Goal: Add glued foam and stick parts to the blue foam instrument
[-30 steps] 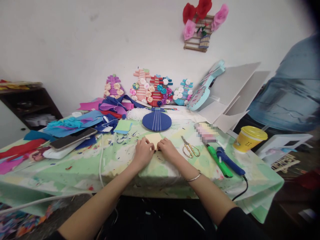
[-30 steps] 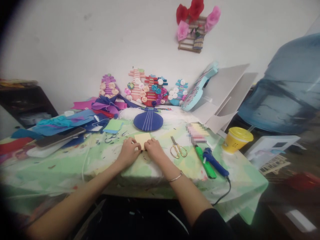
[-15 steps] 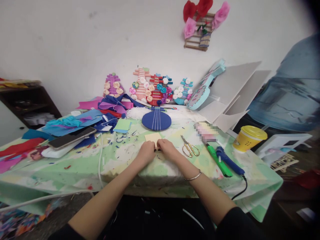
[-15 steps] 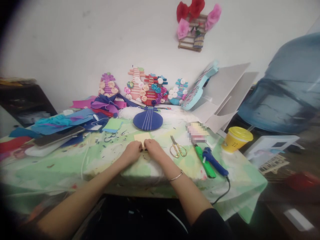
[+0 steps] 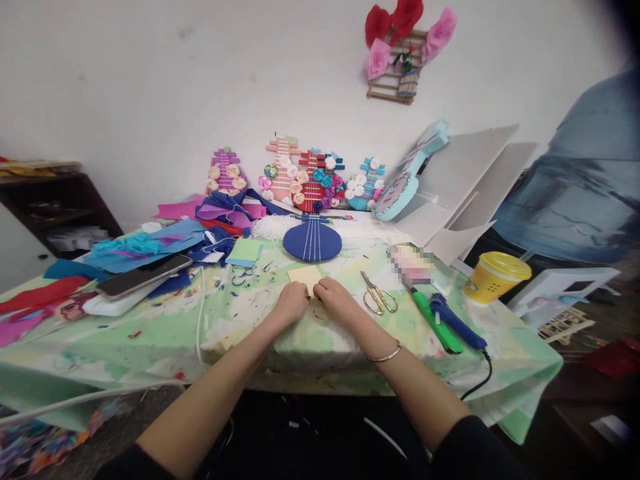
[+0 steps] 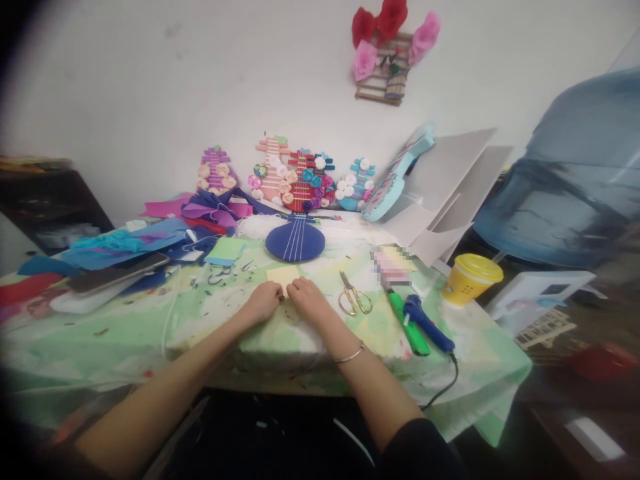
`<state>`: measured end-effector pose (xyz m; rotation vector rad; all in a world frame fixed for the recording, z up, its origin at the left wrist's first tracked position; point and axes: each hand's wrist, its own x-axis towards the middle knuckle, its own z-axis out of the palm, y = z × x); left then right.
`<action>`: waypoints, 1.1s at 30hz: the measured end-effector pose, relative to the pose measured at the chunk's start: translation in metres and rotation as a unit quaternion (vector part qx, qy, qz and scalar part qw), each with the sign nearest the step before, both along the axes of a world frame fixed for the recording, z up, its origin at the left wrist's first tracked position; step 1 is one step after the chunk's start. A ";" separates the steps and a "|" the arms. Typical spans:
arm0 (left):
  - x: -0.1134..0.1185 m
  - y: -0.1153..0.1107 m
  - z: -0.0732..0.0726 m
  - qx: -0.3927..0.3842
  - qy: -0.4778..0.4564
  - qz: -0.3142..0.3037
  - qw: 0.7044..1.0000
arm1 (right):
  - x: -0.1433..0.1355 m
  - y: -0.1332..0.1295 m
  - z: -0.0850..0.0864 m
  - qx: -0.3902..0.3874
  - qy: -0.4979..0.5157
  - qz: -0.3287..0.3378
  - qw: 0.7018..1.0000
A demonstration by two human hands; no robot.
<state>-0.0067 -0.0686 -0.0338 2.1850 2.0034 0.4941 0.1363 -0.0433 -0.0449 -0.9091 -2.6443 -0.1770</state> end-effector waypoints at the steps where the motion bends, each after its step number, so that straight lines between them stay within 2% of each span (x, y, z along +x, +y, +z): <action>1: -0.001 0.000 0.000 -0.001 -0.005 -0.001 1.000 | 0.000 0.000 0.000 -0.001 -0.004 -0.003 1.000; 7: -0.006 0.000 -0.003 0.003 -0.041 -0.014 0.999 | -0.004 0.002 0.003 -0.016 -0.028 -0.024 0.999; 16: -0.011 -0.006 -0.010 0.049 -0.085 -0.049 0.994 | -0.004 0.004 0.006 -0.038 -0.036 -0.028 0.998; 23: -0.008 -0.002 -0.013 0.057 -0.061 -0.050 0.995 | -0.001 0.010 0.003 -0.052 -0.019 -0.025 0.998; 33: 0.001 0.001 -0.012 0.022 -0.013 -0.008 1.000 | 0.002 0.008 -0.007 -0.041 0.019 -0.026 0.999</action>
